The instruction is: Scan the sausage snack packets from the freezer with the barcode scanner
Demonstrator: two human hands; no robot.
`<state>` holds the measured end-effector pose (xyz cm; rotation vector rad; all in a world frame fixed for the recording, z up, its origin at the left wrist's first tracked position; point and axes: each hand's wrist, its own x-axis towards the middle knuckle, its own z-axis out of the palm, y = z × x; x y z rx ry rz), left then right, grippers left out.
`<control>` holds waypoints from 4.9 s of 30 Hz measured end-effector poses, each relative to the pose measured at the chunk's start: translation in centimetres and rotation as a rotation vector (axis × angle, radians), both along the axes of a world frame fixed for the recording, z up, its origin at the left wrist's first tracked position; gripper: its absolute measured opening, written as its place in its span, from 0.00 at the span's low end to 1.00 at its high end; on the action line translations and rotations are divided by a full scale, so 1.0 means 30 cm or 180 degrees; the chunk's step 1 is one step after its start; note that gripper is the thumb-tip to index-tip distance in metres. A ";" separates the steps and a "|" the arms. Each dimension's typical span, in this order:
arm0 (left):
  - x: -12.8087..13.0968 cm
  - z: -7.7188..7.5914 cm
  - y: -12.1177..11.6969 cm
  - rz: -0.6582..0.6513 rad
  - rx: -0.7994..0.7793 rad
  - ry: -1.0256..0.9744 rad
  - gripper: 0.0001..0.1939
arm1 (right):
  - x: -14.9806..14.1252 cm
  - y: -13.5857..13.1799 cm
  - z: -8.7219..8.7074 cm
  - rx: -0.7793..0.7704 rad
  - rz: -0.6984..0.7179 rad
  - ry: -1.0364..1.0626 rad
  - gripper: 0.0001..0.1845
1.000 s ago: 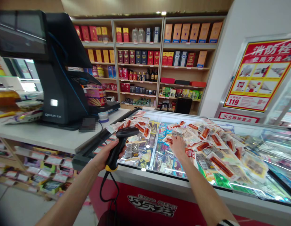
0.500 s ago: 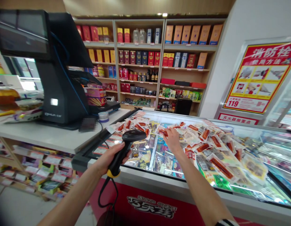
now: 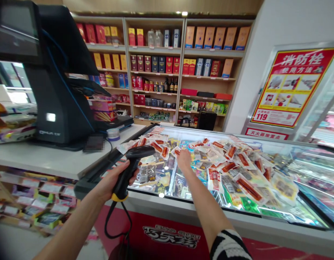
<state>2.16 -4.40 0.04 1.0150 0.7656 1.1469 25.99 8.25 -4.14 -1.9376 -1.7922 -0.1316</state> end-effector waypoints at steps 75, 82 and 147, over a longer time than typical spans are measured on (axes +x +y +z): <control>-0.029 0.003 0.036 0.0182 -0.0087 -0.0366 0.14 | -0.123 0.028 -0.038 0.0332 0.0206 0.0997 0.23; -0.137 -0.023 0.038 0.0526 -0.0332 -0.0318 0.13 | -0.199 -0.023 -0.002 -0.0004 0.0616 0.0300 0.23; 0.150 0.048 0.018 -0.0992 -0.0108 -0.0565 0.15 | 0.172 -0.072 -0.054 0.1506 0.0443 0.1376 0.30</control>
